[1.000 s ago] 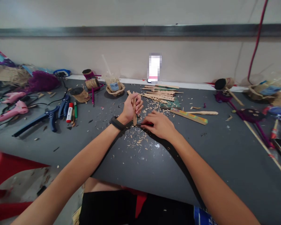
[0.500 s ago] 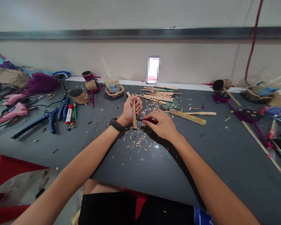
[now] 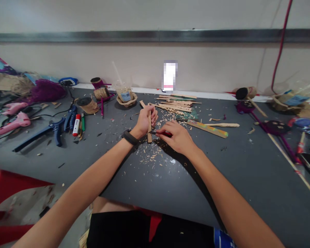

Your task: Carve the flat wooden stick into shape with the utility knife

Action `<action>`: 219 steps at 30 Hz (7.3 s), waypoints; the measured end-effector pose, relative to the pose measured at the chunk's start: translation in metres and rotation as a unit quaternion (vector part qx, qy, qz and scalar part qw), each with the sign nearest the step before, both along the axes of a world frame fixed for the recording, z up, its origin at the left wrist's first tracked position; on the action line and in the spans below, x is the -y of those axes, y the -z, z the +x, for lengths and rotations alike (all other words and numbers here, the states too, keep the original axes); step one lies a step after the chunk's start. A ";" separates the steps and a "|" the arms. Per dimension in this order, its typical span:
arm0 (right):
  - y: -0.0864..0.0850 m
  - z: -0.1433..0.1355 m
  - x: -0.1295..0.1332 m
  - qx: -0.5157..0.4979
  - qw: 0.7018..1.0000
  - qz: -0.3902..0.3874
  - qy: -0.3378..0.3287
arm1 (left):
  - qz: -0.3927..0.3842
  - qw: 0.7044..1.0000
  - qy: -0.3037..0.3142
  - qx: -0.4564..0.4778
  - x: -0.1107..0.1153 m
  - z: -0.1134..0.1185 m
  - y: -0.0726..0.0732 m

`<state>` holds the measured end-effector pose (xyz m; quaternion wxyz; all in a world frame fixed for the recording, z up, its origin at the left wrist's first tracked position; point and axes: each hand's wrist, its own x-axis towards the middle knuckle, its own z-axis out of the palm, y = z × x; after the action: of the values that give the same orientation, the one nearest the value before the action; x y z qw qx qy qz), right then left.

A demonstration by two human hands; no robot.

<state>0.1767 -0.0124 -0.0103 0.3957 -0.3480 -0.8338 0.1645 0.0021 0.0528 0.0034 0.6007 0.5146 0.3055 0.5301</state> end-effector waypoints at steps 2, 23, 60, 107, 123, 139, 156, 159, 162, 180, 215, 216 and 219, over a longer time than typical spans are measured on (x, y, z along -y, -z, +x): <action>-0.001 0.001 -0.003 0.004 1.000 -0.008 -0.010 | 0.008 1.000 -0.011 -0.003 0.000 0.001 0.002; 0.001 0.003 -0.001 0.007 0.998 -0.065 0.027 | 0.010 0.998 -0.005 -0.063 0.009 -0.001 -0.008; -0.001 -0.001 0.003 0.081 0.994 -0.068 -0.020 | -0.055 0.997 -0.021 -0.053 0.000 -0.009 -0.007; 0.004 -0.003 -0.004 0.095 0.991 -0.041 -0.080 | -0.096 0.995 0.009 -0.030 0.007 -0.003 -0.011; 0.004 -0.003 -0.001 0.114 0.991 -0.020 -0.062 | -0.087 0.996 0.007 -0.009 0.004 -0.008 -0.010; 0.001 -0.005 0.005 0.119 0.993 0.009 -0.024 | -0.106 0.994 0.029 -0.026 0.009 -0.011 -0.016; -0.001 -0.007 0.004 0.109 0.994 0.014 -0.019 | -0.116 0.993 0.024 -0.020 0.007 -0.013 -0.017; -0.001 -0.006 0.002 0.110 0.994 0.013 -0.024 | -0.118 0.993 0.024 -0.016 0.006 -0.013 -0.017; -0.001 -0.006 0.001 0.106 0.994 0.009 -0.033 | -0.131 0.991 0.024 -0.012 0.007 -0.012 -0.018; 0.000 -0.011 -0.002 0.088 0.994 -0.062 -0.036 | -0.124 0.991 0.032 -0.032 0.007 -0.009 -0.019; -0.002 -0.003 -0.001 0.119 0.991 -0.028 -0.050 | -0.120 0.992 0.033 0.012 0.009 -0.009 -0.022; -0.002 -0.003 -0.001 0.124 0.990 -0.032 -0.054 | -0.121 0.992 0.028 0.010 0.010 -0.009 -0.023; 0.000 -0.001 -0.001 0.139 0.987 -0.067 -0.046 | -0.130 0.991 0.025 0.013 0.009 -0.009 -0.022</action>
<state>0.1760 -0.0113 -0.0105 0.2438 -0.3544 -0.8830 0.1878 -0.0064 0.0436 0.0258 0.6795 0.4332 0.3510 0.4769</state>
